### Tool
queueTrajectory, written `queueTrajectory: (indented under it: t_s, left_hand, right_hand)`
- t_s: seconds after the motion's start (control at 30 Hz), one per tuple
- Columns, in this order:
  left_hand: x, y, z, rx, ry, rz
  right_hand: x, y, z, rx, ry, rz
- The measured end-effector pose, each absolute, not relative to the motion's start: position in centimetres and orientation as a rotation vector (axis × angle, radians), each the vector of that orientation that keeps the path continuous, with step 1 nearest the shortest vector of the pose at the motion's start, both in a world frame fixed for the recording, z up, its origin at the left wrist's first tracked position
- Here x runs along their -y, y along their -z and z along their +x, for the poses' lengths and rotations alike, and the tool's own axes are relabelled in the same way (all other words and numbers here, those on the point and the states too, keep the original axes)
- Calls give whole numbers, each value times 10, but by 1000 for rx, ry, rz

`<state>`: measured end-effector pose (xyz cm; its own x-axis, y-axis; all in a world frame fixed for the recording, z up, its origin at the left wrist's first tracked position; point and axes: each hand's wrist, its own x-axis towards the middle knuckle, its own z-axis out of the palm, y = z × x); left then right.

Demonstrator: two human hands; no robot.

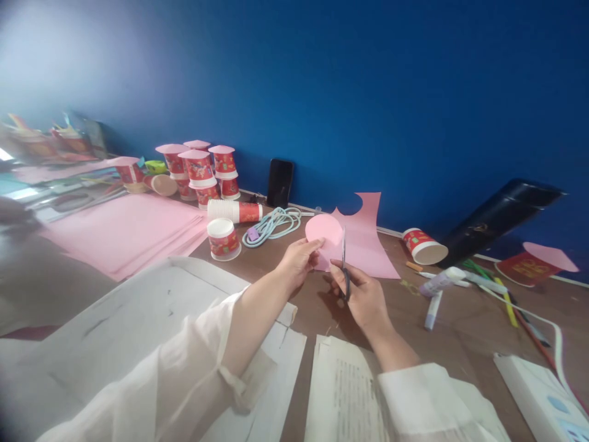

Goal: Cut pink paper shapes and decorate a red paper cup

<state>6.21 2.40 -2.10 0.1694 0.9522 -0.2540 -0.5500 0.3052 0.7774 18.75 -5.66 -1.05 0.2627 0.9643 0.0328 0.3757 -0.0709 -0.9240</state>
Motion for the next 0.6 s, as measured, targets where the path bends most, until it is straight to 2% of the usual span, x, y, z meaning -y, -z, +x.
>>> queueTrajectory:
  t_s: [0.6]
  left_hand:
    - [-23,21,62,-820,-1151,596]
  right_hand:
    - [56,13,188,1301,-795,-1612]
